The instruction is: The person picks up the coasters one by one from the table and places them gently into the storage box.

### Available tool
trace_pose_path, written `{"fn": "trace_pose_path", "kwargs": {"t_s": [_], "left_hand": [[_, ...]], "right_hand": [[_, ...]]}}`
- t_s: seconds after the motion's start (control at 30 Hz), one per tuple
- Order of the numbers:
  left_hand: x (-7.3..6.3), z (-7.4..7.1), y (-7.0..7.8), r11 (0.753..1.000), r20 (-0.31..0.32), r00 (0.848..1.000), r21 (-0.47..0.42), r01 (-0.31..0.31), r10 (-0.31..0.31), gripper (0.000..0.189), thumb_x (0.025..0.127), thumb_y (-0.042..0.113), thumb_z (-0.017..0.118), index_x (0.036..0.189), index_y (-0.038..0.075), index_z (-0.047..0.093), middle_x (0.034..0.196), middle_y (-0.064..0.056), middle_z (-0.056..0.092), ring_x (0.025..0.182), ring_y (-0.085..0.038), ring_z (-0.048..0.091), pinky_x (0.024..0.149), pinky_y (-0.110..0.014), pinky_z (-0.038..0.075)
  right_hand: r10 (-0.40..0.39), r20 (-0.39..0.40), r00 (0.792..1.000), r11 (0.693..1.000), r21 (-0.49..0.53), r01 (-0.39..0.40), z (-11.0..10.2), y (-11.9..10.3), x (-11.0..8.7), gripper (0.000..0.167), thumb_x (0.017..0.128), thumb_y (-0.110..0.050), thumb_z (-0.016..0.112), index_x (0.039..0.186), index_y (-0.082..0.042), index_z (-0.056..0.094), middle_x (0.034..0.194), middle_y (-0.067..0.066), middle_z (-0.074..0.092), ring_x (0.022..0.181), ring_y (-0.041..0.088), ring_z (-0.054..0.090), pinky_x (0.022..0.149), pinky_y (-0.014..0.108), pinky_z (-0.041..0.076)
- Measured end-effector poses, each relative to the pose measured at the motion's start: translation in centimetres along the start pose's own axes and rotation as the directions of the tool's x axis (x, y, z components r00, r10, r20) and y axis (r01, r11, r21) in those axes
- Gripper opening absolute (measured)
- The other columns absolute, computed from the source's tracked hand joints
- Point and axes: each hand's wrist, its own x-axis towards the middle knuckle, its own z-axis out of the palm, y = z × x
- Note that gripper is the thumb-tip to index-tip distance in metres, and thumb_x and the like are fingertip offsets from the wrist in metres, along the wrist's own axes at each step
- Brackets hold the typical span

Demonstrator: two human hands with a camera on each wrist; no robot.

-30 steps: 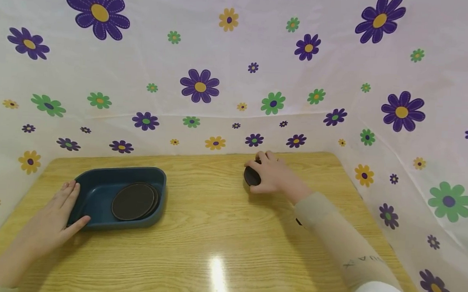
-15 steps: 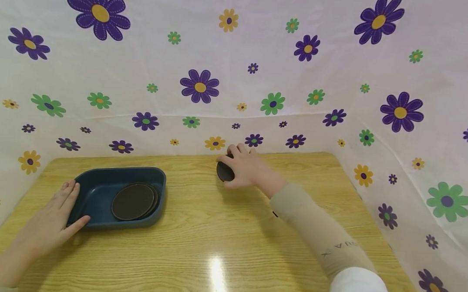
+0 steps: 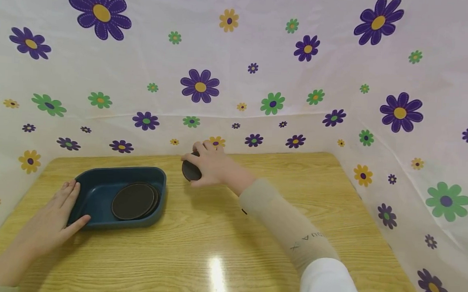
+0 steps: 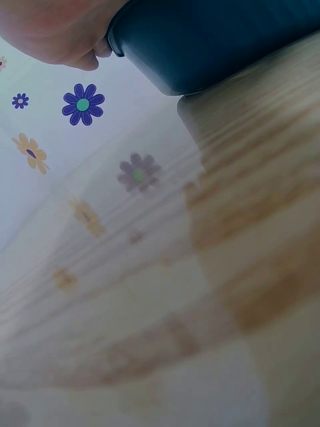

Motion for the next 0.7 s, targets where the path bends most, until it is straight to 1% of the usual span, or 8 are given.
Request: {"fn": "trace_pose_path", "kwargs": {"t_s": [0.2,0.33,0.5,0.7], "left_hand": [[0.0,0.0,-0.1,1.000,-0.003,1.000,0.005,0.002,-0.002,0.100,0.105,0.050,0.061,0.167,-0.008,0.008,0.173,-0.035,0.014,0.166,-0.044,0.005,0.127,-0.022,-0.020],[0.0,0.0,-0.1,1.000,0.001,1.000,0.001,0.007,-0.007,0.101,0.105,0.050,0.061,0.167,-0.008,0.008,0.173,-0.035,0.014,0.165,-0.045,0.007,0.127,-0.022,-0.020],[0.1,0.0,-0.1,1.000,0.012,1.000,0.001,0.013,-0.013,0.101,0.105,0.051,0.061,0.167,-0.007,0.007,0.174,-0.034,0.012,0.166,-0.044,0.005,0.126,-0.022,-0.022],[0.1,0.0,-0.1,1.000,0.015,1.000,-0.005,0.019,-0.019,0.101,0.105,0.052,0.061,0.167,-0.007,0.008,0.174,-0.035,0.013,0.165,-0.046,0.007,0.127,-0.023,-0.021]], "right_hand": [[-0.048,-0.010,0.999,0.999,-0.010,0.047,0.0,-2.4,1.9,0.075,0.087,-0.056,0.070,0.156,-0.037,0.048,0.153,0.008,0.044,0.136,0.030,0.042,0.102,0.056,0.049],[-0.067,-0.006,0.998,0.998,-0.004,0.067,0.1,-4.1,3.2,0.077,0.087,-0.058,0.071,0.157,-0.039,0.046,0.154,0.007,0.043,0.137,0.029,0.041,0.101,0.051,0.047],[-0.101,0.019,0.995,0.994,-0.042,0.101,0.2,-6.5,4.7,0.078,0.088,-0.064,0.066,0.160,-0.041,0.043,0.155,0.004,0.041,0.136,0.026,0.039,0.098,0.045,0.044],[-0.115,0.060,0.992,0.988,-0.092,0.121,0.2,-9.1,6.1,0.077,0.091,-0.067,0.063,0.161,-0.043,0.040,0.158,0.002,0.040,0.141,0.023,0.037,0.103,0.045,0.044]]}}
